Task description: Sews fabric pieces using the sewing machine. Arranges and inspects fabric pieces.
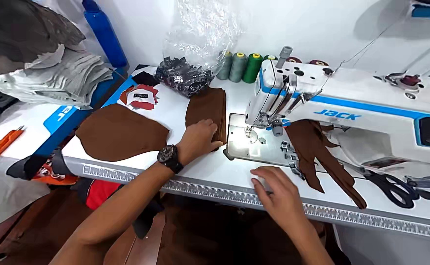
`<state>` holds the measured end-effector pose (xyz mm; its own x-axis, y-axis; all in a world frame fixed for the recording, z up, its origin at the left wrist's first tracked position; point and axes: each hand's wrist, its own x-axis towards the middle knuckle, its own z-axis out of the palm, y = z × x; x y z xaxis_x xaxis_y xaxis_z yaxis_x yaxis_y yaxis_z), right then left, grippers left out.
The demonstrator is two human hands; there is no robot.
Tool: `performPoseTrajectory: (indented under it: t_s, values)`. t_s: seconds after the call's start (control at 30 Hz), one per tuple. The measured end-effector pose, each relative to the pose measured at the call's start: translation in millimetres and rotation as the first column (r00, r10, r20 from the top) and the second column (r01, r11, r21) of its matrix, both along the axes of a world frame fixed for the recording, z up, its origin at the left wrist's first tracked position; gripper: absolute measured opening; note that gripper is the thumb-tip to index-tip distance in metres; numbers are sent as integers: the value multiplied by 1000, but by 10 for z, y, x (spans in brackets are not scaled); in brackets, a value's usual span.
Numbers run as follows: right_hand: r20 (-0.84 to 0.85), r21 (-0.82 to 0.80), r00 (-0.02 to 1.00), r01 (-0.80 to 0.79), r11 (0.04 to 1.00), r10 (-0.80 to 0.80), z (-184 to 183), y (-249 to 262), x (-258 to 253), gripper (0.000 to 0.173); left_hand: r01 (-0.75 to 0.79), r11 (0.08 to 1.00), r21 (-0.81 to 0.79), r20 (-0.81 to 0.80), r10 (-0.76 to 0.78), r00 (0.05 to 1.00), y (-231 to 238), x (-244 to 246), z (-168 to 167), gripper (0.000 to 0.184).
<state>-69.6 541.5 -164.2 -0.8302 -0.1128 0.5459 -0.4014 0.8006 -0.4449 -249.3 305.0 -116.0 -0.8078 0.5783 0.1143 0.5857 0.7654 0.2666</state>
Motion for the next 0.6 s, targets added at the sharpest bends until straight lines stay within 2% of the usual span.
performPoseTrajectory:
  t_s: [0.07,0.13,0.3,0.4,0.5,0.6]
  values:
    - [2,-39,1000,-16,999,17,-60,-80,-46,22,-27,998,-52,-6,27,1000,43,67,47,28]
    - [5,-86,1000,-16,996,17,-142,-107,-51,22,-22,999,-28,-2,22,1000,-7,179,136,19]
    - [16,-139,1000,-2,990,5,-186,-84,-49,20,75,991,110,53,-81,995,-201,-46,89,27]
    - [23,-156,1000,5,988,-2,-179,-93,-53,20,95,987,132,2,-96,995,-82,70,231,27]
    - [6,-138,999,37,990,-37,-176,-124,-58,22,302,950,77,-94,-294,951,73,234,169,24]
    - [-17,-13,998,63,998,-63,-162,-152,-90,31,449,892,59,-34,-447,894,226,327,126,37]
